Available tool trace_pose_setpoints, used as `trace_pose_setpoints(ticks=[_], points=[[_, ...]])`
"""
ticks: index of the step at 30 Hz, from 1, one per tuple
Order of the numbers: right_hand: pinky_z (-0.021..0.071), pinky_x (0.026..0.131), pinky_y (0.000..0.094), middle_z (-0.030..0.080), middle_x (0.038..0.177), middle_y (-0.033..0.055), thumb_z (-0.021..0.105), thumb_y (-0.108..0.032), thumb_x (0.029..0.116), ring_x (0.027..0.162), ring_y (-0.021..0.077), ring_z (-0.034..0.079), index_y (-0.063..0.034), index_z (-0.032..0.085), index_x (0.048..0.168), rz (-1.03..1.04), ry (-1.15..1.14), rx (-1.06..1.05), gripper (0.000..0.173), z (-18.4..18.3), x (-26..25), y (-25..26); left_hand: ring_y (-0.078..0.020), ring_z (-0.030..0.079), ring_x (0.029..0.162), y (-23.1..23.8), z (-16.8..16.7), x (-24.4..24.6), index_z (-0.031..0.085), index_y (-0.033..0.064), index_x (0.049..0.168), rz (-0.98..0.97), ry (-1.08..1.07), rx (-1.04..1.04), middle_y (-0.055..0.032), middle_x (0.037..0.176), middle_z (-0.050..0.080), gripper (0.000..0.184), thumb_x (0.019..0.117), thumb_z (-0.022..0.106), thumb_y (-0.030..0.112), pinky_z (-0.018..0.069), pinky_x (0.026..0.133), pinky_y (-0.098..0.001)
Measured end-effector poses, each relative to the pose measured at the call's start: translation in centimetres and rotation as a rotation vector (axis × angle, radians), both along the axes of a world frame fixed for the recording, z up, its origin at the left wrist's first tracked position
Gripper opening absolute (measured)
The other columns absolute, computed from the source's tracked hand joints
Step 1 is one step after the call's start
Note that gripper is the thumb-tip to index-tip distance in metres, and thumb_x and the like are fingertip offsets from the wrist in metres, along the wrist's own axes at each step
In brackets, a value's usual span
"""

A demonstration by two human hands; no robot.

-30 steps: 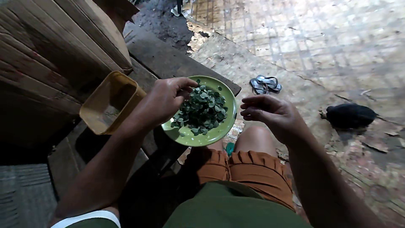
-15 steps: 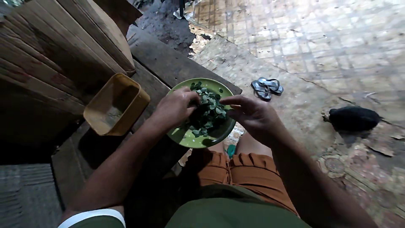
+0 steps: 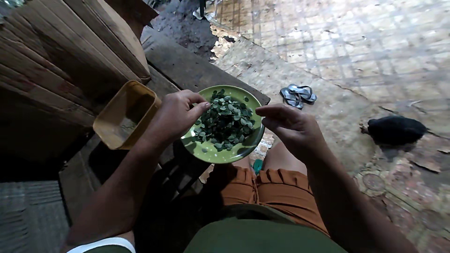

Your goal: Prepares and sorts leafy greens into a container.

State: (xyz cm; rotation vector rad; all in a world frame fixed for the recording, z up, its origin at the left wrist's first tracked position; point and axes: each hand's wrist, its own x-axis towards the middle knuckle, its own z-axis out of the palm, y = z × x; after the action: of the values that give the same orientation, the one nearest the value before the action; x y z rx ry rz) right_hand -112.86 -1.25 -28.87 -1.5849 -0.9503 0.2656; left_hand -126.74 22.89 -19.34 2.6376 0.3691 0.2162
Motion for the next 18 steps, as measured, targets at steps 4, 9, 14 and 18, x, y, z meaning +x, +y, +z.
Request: trace_pose_setpoints(ticks=[4, 9, 14, 18], points=[[0.0562, 0.092, 0.0216, 0.07, 0.119, 0.0036, 0.059, -0.008, 0.0986, 0.103, 0.004, 0.068, -0.0053, 0.07, 0.121, -0.016, 0.022, -0.009, 0.026, -0.2, 0.0, -0.3, -0.0213, 0.068, 0.095, -0.3, -0.8, -0.3, 0.072, 0.011, 0.12, -0.06, 0.133, 0.068, -0.0105, 0.123, 0.066, 0.023, 0.1003, 0.063, 0.016, 0.0585, 0.082, -0.0442], [0.0569, 0.093, 0.022, 0.071, 0.115, 0.0037, 0.06, -0.008, 0.0981, 0.102, 0.0047, 0.068, -0.0051, 0.071, 0.12, -0.013, 0.031, 0.018, 0.024, -0.9, 0.2, -0.1, -0.0334, 0.068, 0.105, -1.6, -3.2, -0.1, 0.066, 0.0075, 0.129, -0.062, 0.283, 0.115, -0.015, 0.117, 0.068, 0.037, 0.0961, 0.073, 0.025, 0.0549, 0.088, -0.0594], [0.0569, 0.093, 0.0216, 0.072, 0.115, 0.0038, 0.06, -0.008, 0.0979, 0.101, 0.0042, 0.069, -0.0038, 0.07, 0.119, -0.017, 0.002, 0.042, 0.024, -1.2, 0.2, -0.2, -0.0284, 0.071, 0.092, -0.9, -3.4, 0.1, 0.071, 0.0032, 0.11, -0.068, 0.092, 0.087, -0.0142, 0.101, 0.071, 0.015, 0.0998, 0.063, 0.011, 0.057, 0.083, -0.0532], [0.057, 0.091, 0.0208, 0.072, 0.114, 0.0029, 0.06, -0.009, 0.0985, 0.1, 0.0029, 0.069, -0.0048, 0.07, 0.12, -0.022, 0.0, 0.015, 0.023, -0.9, 0.2, -0.1, -0.0074, 0.065, 0.079, -0.7, -0.5, -0.5, 0.073, 0.0096, 0.107, 0.014, 0.036, -0.003, -0.0024, 0.092, 0.071, 0.013, 0.1021, 0.062, 0.017, 0.0545, 0.076, -0.0299]])
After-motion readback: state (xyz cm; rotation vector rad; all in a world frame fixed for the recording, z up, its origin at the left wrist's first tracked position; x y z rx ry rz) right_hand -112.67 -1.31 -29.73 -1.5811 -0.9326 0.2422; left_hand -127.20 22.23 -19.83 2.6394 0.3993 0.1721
